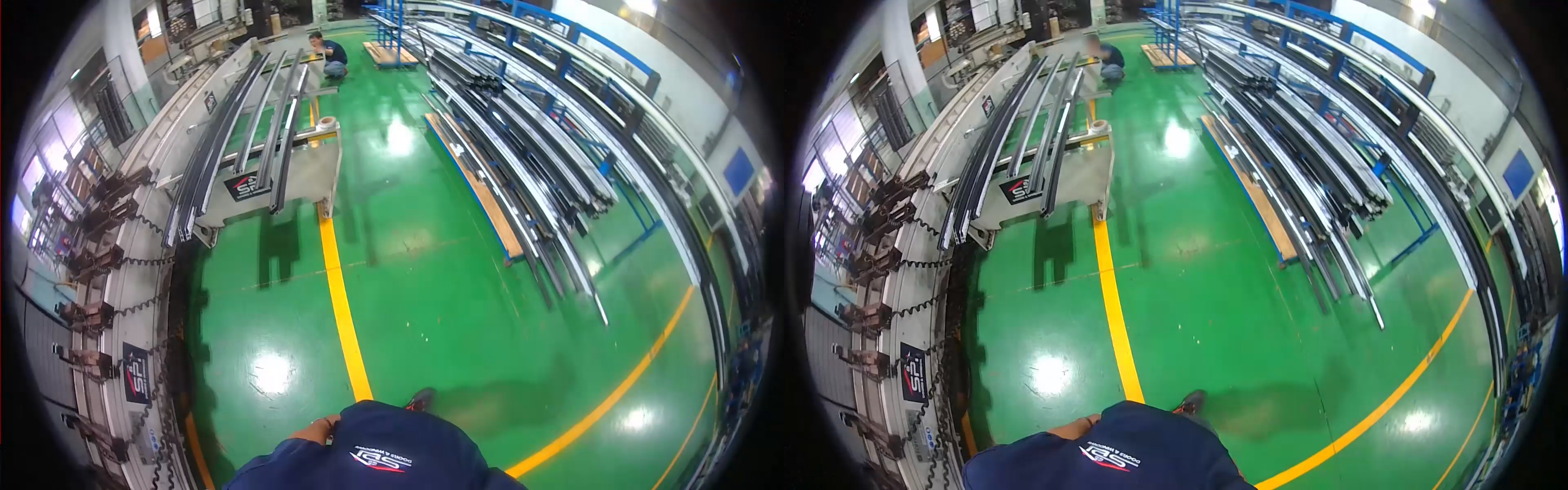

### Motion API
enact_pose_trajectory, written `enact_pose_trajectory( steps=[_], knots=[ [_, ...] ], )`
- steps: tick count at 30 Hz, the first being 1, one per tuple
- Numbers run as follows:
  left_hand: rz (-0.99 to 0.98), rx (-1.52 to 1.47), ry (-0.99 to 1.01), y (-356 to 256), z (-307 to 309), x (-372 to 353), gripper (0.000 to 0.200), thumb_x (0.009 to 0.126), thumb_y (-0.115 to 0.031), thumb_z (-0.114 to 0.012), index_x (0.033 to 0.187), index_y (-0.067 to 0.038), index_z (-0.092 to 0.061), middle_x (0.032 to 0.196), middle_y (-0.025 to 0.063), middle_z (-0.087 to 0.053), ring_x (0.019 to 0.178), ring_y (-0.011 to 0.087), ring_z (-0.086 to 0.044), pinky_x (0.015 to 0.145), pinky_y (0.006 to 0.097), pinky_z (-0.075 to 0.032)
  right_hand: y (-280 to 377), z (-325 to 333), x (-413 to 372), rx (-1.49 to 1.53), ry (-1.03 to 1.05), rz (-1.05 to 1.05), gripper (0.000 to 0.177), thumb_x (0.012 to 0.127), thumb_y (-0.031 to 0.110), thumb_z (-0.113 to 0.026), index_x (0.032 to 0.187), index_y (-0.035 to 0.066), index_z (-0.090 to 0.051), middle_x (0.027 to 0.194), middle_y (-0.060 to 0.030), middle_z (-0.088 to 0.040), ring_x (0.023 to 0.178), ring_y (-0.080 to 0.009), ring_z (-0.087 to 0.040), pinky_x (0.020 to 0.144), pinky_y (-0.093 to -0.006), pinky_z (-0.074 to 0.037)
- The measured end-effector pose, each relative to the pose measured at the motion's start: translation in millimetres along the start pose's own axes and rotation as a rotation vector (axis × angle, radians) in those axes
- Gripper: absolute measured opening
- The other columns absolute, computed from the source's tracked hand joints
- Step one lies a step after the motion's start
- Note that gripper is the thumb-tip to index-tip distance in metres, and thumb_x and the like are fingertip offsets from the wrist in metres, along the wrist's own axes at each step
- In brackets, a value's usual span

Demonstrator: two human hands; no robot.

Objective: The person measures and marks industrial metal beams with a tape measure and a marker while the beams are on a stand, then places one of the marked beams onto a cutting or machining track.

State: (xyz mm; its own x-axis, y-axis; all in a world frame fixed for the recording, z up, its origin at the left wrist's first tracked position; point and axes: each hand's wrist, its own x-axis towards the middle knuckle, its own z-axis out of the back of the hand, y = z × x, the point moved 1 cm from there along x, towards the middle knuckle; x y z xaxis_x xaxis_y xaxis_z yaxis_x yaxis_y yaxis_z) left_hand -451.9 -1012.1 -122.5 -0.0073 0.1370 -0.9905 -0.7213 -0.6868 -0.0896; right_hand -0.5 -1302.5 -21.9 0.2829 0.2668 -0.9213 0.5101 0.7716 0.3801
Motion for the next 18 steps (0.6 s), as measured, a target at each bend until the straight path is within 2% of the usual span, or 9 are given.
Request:
enact_pose_trajectory(
  steps=[5,8,11,15,16,18],
  knots=[
    [-0.046,-0.250,0.081,-107,-13,-5,0.061,0.090,-0.057,-0.068,0.126,-0.009,-0.068,0.116,0.0101,-0.074,0.091,0.0262,-0.073,0.082,0.0372,-0.058,84,33,46,-0.143,0.054,-0.021,0.044,0.103,0.037,-0.049,0.136,0.010,-0.041,0.115,-0.0182,-0.061,0.083,-0.0321,-0.063,0.067,-0.0441,-0.050],
    [-0.187,-0.395,0.234,-157,-22,3,0.064,0.090,-0.063,-0.065,0.128,-0.011,-0.069,0.120,0.0074,-0.073,0.105,0.0246,-0.070,0.091,0.0397,-0.054,132,44,71,-0.249,0.083,-0.031,0.048,0.104,0.038,-0.049,0.141,0.010,-0.040,0.119,-0.0196,-0.062,0.087,-0.0334,-0.064,0.070,-0.0454,-0.052],
    [-0.383,-0.499,0.228,-175,-16,5,0.079,0.087,-0.076,-0.059,0.131,-0.011,-0.067,0.130,0.0164,-0.067,0.121,0.0286,-0.061,0.099,0.0496,-0.048,188,42,101,-0.325,0.098,-0.022,0.052,0.104,0.040,-0.048,0.146,0.010,-0.039,0.123,-0.0209,-0.063,0.090,-0.0346,-0.065,0.073,-0.0467,-0.054],
    [-0.298,-0.435,0.038,-199,9,-6,0.080,0.091,-0.075,-0.051,0.134,-0.009,-0.065,0.133,0.0138,-0.066,0.115,0.0271,-0.065,0.101,0.0428,-0.048,271,14,147,-0.236,0.082,-0.021,0.057,0.103,0.038,-0.052,0.149,0.009,-0.034,0.127,-0.0239,-0.062,0.098,-0.0419,-0.067,0.077,-0.0524,-0.055],
    [-0.256,-0.545,0.065,-207,15,-6,0.078,0.092,-0.074,-0.051,0.134,-0.010,-0.064,0.133,0.0133,-0.066,0.116,0.0265,-0.065,0.101,0.0444,-0.048,290,9,163,-0.221,0.072,0.001,0.059,0.102,0.037,-0.053,0.150,0.009,-0.033,0.127,-0.0248,-0.062,0.100,-0.0440,-0.067,0.078,-0.0539,-0.056],
    [-0.171,-0.759,0.129,-227,28,-6,0.075,0.093,-0.073,-0.050,0.136,-0.012,-0.063,0.133,0.0124,-0.066,0.116,0.0254,-0.064,0.101,0.0475,-0.048,304,-4,210,-0.318,0.170,0.292,0.058,0.102,0.035,-0.056,0.148,0.007,-0.035,0.126,-0.0258,-0.062,0.099,-0.0439,-0.067,0.076,-0.0546,-0.056]
  ],
)
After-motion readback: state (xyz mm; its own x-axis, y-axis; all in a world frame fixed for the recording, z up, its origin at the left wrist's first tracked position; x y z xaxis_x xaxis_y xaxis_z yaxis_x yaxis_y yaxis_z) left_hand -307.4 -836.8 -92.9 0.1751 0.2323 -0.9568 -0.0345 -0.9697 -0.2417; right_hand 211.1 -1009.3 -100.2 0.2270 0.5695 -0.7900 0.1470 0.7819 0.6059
